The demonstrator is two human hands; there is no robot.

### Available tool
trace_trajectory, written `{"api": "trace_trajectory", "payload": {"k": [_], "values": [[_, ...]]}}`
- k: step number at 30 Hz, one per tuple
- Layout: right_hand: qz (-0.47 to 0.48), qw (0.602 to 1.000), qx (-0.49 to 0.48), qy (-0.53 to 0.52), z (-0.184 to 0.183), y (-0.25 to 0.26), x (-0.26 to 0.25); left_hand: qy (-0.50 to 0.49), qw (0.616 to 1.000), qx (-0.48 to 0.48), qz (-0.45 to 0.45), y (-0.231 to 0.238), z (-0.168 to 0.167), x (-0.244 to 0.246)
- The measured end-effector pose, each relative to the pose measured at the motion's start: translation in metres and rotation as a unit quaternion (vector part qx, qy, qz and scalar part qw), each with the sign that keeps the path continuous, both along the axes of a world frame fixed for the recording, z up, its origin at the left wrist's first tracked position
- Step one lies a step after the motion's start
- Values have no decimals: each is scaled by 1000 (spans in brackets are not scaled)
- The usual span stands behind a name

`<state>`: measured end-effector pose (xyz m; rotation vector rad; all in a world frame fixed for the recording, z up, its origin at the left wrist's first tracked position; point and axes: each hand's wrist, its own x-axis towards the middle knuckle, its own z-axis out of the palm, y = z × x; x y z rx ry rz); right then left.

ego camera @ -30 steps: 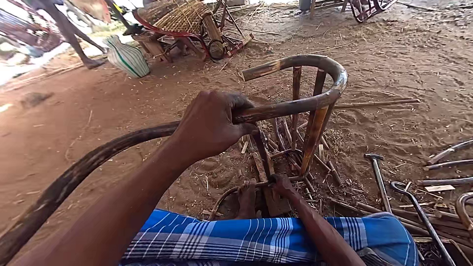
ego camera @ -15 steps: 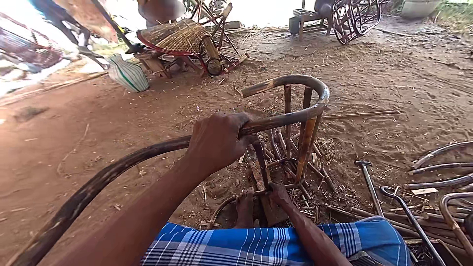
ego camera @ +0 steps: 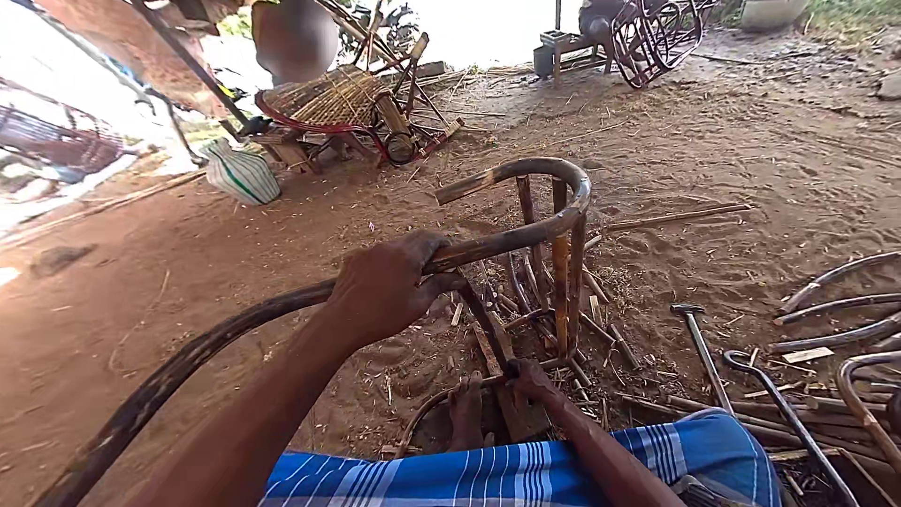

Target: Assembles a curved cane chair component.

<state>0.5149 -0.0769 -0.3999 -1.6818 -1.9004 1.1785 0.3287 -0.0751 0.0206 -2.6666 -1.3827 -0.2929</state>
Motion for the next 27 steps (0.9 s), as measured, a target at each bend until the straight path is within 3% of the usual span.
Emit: {"api": "trace_trajectory", "payload": {"k": [4, 8, 10, 13, 15, 21, 25, 27], "values": [[-4, 1000, -11, 8, 32, -6, 12, -69, 997, -20, -16, 3, 2, -2], [144, 987, -62, 15, 101, -20, 53, -93, 995, -21, -18, 7, 4, -7], [162, 985, -47, 28, 144, -46, 87, -79, 996, -16, -28, 8, 5, -3], [56, 996, 7, 65, 210, -110, 142, -73, 997, -5, -36, 7, 7, 1], [-44, 994, 49, 91, 230, -154, 183, -76, 996, 3, -45, 9, 4, 0], [-311, 945, 97, 24, 209, -276, 287, -85, 995, 18, -49, 6, -1, -2], [-407, 912, 52, 9, 186, -342, 308, -62, 997, 9, -33, -1, 3, -16], [-459, 888, 19, -12, 177, -372, 312, -44, 997, -21, -55, 24, -5, -18]]}}
